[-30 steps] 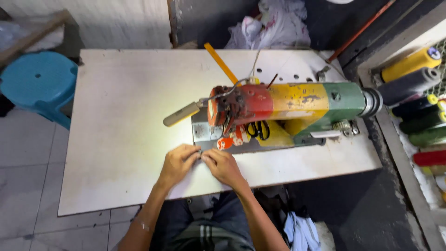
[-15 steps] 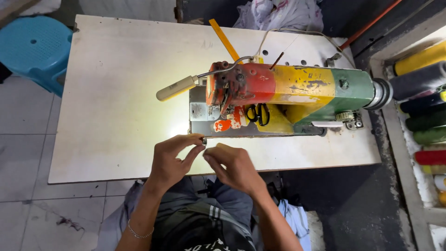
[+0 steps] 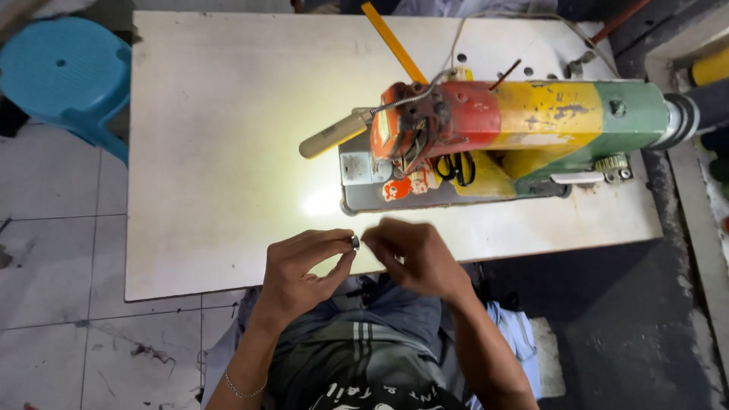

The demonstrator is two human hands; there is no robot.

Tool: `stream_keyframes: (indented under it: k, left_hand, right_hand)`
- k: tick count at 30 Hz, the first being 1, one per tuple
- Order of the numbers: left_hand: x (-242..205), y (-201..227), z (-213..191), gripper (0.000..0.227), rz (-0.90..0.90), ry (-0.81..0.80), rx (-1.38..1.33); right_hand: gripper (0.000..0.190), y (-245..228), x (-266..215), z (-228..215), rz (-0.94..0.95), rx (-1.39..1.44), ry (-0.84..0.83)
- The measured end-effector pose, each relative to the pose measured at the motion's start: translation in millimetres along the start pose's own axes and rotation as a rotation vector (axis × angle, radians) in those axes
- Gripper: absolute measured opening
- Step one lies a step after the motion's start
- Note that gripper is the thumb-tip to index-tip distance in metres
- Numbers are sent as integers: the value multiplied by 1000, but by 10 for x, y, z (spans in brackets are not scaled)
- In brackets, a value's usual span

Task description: A person is manually preparing and winding thread onto a small bobbin at a sewing workstation.

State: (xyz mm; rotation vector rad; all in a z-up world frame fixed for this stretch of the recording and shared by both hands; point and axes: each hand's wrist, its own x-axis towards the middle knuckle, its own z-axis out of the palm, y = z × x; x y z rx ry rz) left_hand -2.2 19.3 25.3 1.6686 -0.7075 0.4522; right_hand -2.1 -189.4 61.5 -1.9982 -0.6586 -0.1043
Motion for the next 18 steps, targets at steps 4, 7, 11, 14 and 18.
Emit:
stream_keyframes:
  k: [4, 7, 11, 14, 18]
  left_hand:
    - [26, -24, 28, 15, 34, -6, -1]
    - [65, -119, -5, 16, 72, 17, 8]
    - [153, -84, 49, 17, 88, -66, 15]
    - [194, -73, 70, 18, 58, -81, -14]
    - [241, -207, 46, 12, 36, -58, 43]
  right_hand:
    - [7, 123, 102, 68, -59, -83, 57]
    - [7, 123, -12, 102, -19, 2, -50]
    - [13, 102, 112, -106, -15, -15, -3]
    - [13, 311, -32, -5, -20, 9, -4]
    - [11, 81, 31, -59, 35, 109, -61]
